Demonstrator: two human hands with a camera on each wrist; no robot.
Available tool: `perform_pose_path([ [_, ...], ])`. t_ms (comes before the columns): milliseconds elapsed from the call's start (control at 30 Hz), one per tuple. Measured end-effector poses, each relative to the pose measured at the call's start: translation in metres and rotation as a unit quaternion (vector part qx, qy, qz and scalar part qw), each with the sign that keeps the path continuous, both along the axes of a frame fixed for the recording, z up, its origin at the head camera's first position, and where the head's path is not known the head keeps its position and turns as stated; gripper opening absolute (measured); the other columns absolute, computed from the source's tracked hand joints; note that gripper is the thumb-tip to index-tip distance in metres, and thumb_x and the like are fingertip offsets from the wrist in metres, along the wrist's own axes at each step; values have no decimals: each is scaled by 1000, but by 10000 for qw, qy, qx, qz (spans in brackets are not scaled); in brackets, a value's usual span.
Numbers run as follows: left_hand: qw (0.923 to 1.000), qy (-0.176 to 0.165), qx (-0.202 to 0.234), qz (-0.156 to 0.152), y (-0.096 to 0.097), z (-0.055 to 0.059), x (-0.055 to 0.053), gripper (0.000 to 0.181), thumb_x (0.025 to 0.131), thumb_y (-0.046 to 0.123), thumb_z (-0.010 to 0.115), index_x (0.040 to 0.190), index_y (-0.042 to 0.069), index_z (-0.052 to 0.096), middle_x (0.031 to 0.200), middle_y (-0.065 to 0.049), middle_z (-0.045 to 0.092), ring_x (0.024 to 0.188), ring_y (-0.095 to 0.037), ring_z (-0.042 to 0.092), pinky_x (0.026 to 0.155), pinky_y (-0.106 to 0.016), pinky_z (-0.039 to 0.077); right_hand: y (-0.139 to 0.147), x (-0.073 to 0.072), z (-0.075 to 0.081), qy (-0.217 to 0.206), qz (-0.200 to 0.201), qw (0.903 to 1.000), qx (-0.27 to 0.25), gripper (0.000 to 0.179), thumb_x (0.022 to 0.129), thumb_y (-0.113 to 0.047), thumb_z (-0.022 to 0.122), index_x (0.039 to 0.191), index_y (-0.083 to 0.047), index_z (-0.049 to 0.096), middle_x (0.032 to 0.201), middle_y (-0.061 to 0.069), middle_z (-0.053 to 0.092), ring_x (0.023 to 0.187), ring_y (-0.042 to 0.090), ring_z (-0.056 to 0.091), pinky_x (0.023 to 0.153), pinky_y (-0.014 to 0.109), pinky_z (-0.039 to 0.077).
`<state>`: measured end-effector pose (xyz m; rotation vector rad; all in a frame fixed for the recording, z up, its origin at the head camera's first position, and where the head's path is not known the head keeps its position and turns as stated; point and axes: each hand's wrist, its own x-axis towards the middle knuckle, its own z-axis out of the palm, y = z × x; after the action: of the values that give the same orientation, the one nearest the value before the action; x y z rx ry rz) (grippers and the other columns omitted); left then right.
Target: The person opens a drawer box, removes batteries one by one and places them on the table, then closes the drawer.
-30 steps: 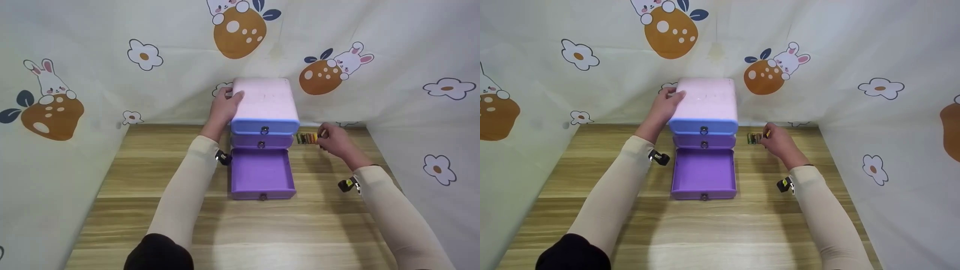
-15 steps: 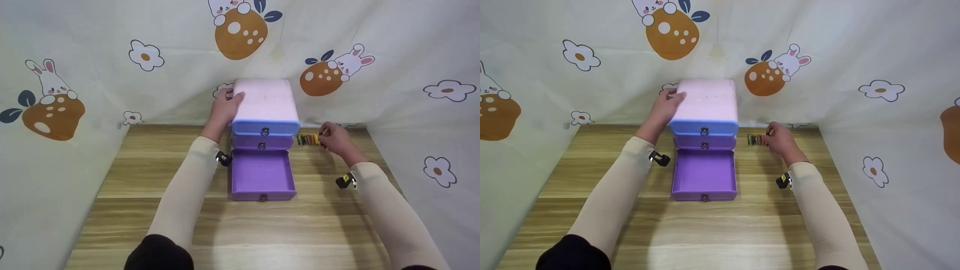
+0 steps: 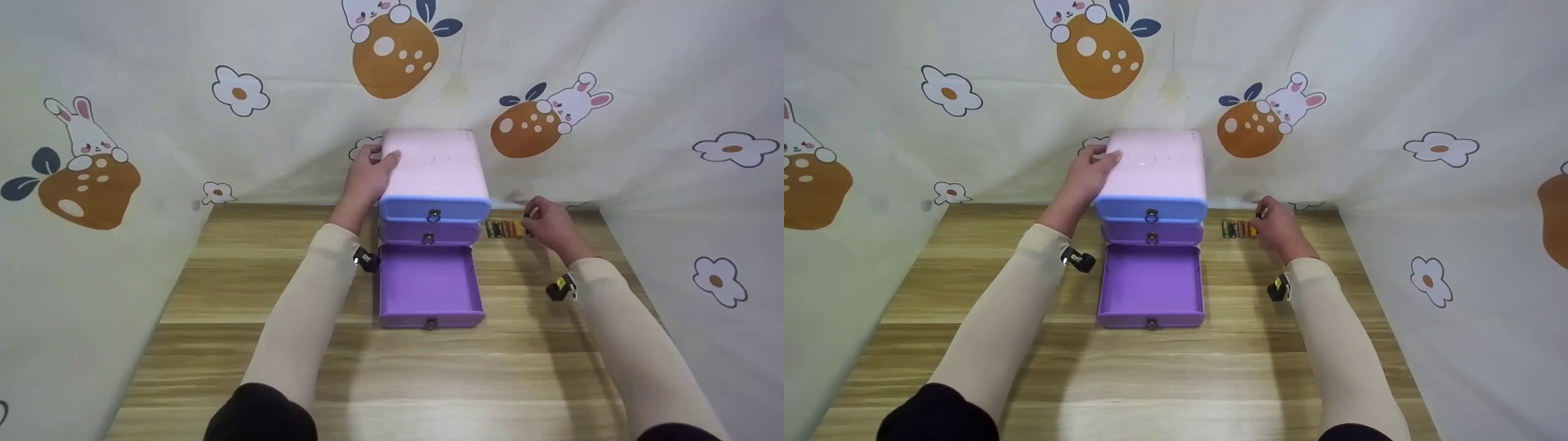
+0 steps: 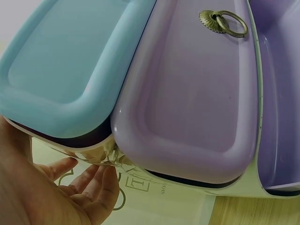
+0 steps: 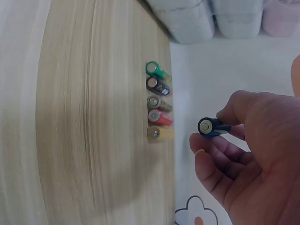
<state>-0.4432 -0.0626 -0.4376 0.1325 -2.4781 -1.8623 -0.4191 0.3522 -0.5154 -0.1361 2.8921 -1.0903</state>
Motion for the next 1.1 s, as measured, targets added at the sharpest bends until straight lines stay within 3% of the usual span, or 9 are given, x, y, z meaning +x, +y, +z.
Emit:
perform_pose_path([
  [267, 9999, -47, -128, 50, 0, 2, 1, 64, 108, 55, 67, 157, 16, 54, 145, -10, 65, 125, -23, 65, 105, -39, 53, 1, -10, -6, 83, -104, 9999, 28, 18, 103, -6, 62, 119, 2, 60, 99, 26, 73, 78, 26, 68, 61, 30, 51],
  [433, 9999, -30, -155, 45, -1, 2, 2, 65, 108, 55, 67, 157, 15, 53, 145, -10, 65, 125, -23, 65, 104, -39, 53, 1, -14, -9, 103, -108, 9999, 84, 18, 104, -5, 60, 120, 3, 60, 102, 27, 73, 87, 34, 71, 65, 31, 52],
  [767, 9998, -22, -160, 84, 1, 3, 4, 65, 108, 56, 65, 157, 16, 53, 145, -10, 64, 124, -23, 65, 104, -40, 53, 9, -19, -22, -124, -149, 9983, 552, 20, 109, -6, 58, 125, 5, 57, 119, 28, 64, 108, 41, 63, 91, 55, 52],
  [1100, 10000, 8, -66, -12, 0, 2, 4, 65, 109, 54, 66, 159, 14, 52, 145, -12, 64, 125, -24, 65, 104, -40, 54, 10, -23, -34, -390, -202, 9983, 394, 20, 113, -11, 58, 127, 3, 56, 110, 24, 69, 90, 29, 67, 75, 40, 54],
])
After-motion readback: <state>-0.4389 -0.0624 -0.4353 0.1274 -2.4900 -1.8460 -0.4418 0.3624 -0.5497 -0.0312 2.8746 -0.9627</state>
